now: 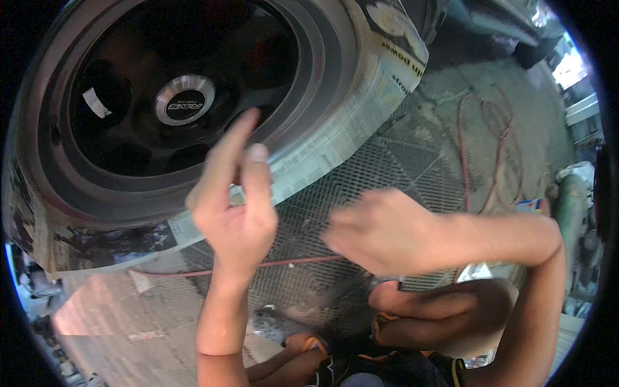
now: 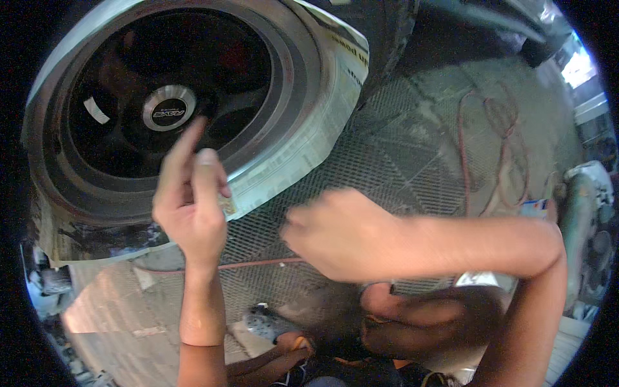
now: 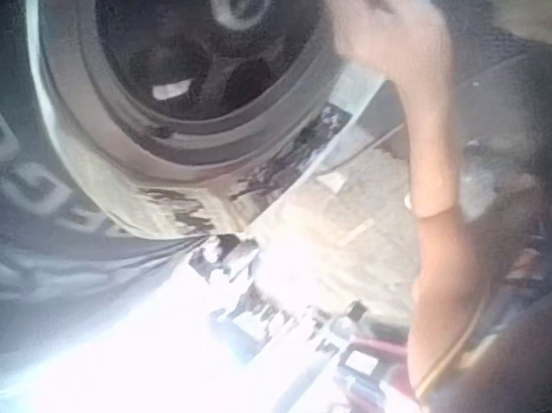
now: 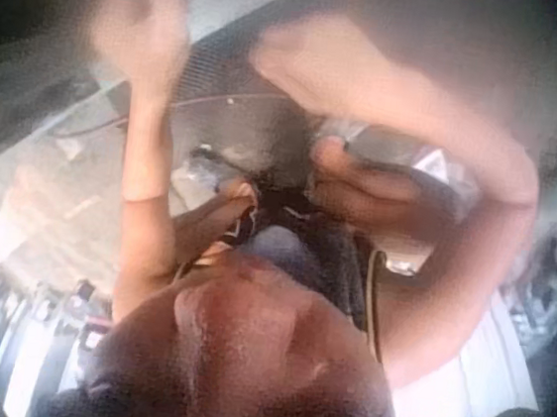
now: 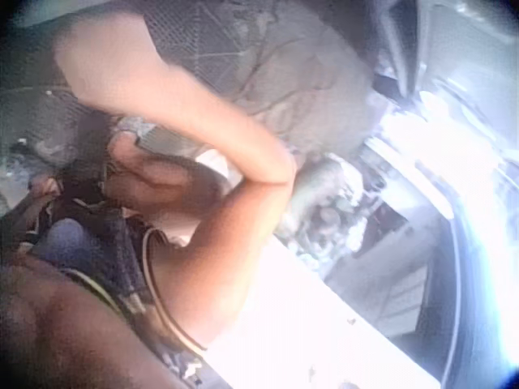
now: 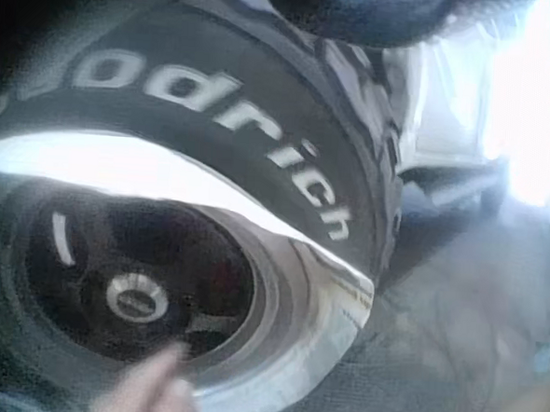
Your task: The person sits on the floor and applies strips of masking tape around the rim of a car tire. They repeatedly tear off pieces of tape and press them onto the rim edge, working around the circumference.
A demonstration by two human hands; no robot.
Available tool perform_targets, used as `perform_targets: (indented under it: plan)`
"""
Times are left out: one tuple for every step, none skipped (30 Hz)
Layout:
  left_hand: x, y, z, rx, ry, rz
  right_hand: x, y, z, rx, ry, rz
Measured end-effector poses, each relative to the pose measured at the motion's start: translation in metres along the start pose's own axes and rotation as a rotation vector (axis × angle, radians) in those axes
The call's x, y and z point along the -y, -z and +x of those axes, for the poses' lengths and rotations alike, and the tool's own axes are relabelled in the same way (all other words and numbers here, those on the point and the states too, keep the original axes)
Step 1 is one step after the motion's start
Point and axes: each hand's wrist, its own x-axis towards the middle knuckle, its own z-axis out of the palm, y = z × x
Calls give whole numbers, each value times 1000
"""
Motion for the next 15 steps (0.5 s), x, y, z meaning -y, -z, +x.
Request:
perform_targets:
  plan:
    - [-1,-4,-1,33,-11,-7,14,17,-24,136,-8,-52]
    - [-1,-13,-3,47,-12,-42,34,38,-40,196,8,-47]
    - [-1,-24,-6,65,-13,-81,51,49,-56,302,-62,-10]
    - [5,-23,-10,62,-21,-54,55,40,-66,247,-68,187]
    - [7,-30,-10,66,-49,-74,66,38,-74,187,-161,395]
    - [10,-35,-11,80,-84,-90,74,32,-80,109,-259,603]
    - [13,-41,-13,102,-66,-113,75,27,-84,112,-301,592]
    - [15,-49,-17,119,-50,-146,75,21,-92,109,-365,578]
    - [17,-54,-17,127,-46,-156,70,21,-93,100,-401,562]
    - [18,-57,-16,134,-43,-164,67,27,-88,138,-431,366]
    - [20,-60,-18,145,-68,-160,66,30,-82,173,-466,173]
    - [21,-61,-18,147,-48,-183,65,34,-79,209,-494,-19]
    - [21,-62,-16,149,-27,-204,58,36,-80,177,-490,14]
    - [21,-62,-17,154,-5,-225,57,36,-79,147,-513,74]
    - [20,-63,-16,153,26,-281,57,34,-76,116,-536,134]
